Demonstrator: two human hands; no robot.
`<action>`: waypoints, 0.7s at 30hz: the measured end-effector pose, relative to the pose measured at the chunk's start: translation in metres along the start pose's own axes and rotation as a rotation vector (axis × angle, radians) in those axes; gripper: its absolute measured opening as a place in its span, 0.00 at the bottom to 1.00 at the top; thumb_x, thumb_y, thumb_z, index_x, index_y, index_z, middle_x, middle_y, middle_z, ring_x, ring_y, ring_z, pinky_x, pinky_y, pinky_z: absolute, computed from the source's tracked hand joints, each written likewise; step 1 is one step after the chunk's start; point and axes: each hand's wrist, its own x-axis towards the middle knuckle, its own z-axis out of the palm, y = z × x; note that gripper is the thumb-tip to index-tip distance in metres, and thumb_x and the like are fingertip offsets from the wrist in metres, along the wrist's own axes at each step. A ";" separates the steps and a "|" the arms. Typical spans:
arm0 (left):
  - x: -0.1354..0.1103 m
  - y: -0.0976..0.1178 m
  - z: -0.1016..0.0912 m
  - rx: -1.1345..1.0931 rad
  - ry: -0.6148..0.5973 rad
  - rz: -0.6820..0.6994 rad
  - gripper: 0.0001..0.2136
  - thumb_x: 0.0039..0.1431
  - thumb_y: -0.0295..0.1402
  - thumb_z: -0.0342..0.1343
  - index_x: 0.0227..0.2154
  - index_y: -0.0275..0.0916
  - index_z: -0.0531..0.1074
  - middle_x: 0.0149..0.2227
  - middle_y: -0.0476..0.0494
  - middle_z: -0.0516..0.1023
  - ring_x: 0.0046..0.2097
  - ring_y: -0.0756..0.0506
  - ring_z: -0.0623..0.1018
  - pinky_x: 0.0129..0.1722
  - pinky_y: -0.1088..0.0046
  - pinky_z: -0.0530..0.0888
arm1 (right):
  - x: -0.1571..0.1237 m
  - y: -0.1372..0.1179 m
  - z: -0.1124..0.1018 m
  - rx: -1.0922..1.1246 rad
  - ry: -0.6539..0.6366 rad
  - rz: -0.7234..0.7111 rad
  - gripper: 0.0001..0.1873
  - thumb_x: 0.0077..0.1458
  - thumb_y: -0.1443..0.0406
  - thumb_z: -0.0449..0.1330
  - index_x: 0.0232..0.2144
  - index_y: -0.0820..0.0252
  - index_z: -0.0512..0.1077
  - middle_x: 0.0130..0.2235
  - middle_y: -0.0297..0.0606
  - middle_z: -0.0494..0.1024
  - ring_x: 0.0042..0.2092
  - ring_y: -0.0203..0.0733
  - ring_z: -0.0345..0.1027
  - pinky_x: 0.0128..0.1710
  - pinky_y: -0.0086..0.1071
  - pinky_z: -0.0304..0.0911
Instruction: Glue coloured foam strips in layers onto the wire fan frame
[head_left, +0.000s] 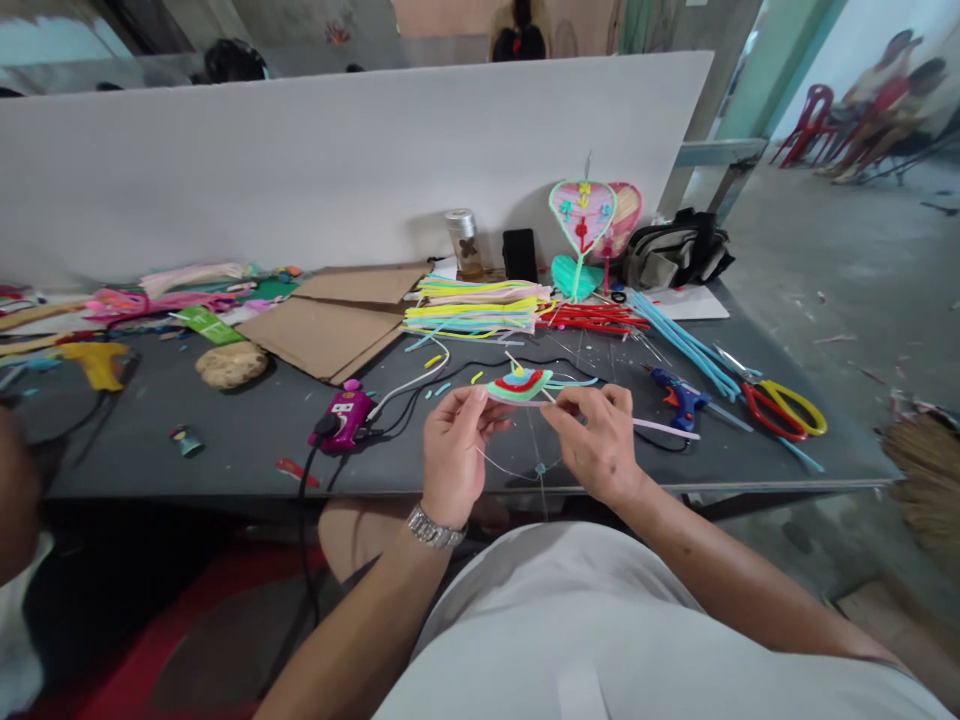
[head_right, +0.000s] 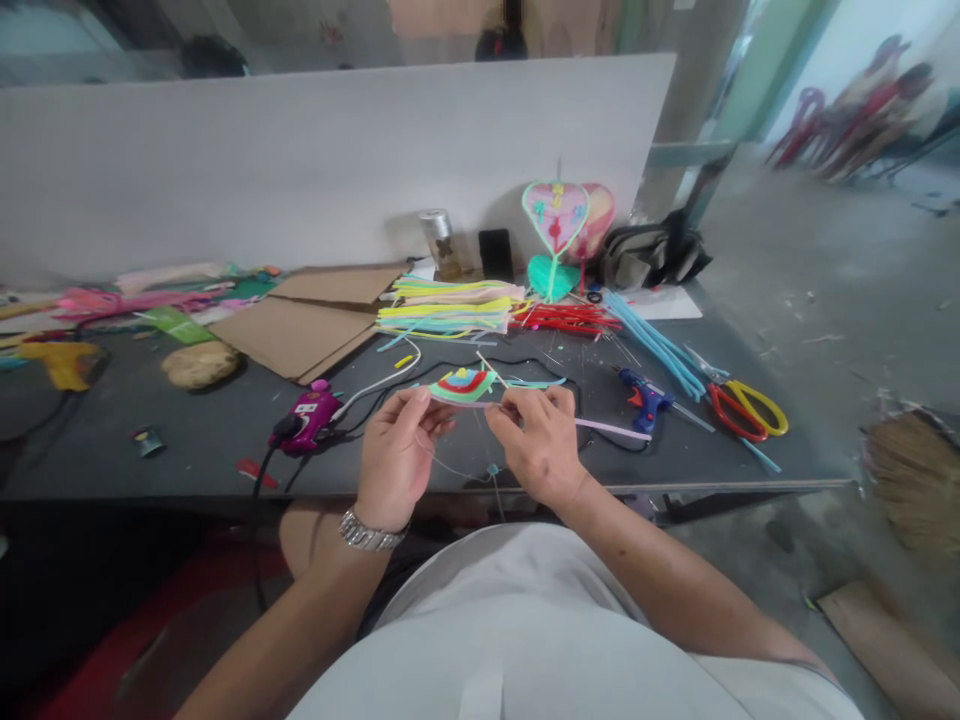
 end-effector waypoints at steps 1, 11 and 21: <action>0.000 0.000 0.000 0.004 -0.001 0.002 0.19 0.48 0.47 0.73 0.31 0.40 0.74 0.30 0.49 0.83 0.33 0.47 0.83 0.31 0.75 0.75 | 0.003 0.001 0.000 0.000 0.001 -0.006 0.13 0.62 0.74 0.59 0.38 0.53 0.79 0.37 0.34 0.78 0.35 0.36 0.67 0.45 0.40 0.51; 0.006 0.002 -0.002 -0.006 -0.003 0.030 0.20 0.47 0.47 0.73 0.31 0.39 0.73 0.30 0.48 0.83 0.32 0.47 0.83 0.31 0.75 0.76 | 0.019 0.008 -0.004 -0.046 -0.027 -0.078 0.13 0.63 0.75 0.56 0.39 0.53 0.77 0.40 0.35 0.80 0.37 0.36 0.68 0.51 0.41 0.53; 0.011 0.001 -0.001 -0.075 0.011 0.046 0.20 0.45 0.46 0.75 0.29 0.37 0.75 0.28 0.47 0.83 0.30 0.49 0.82 0.30 0.76 0.78 | 0.035 0.015 -0.009 -0.123 -0.072 -0.206 0.12 0.64 0.73 0.57 0.39 0.54 0.78 0.41 0.36 0.80 0.37 0.38 0.66 0.47 0.40 0.49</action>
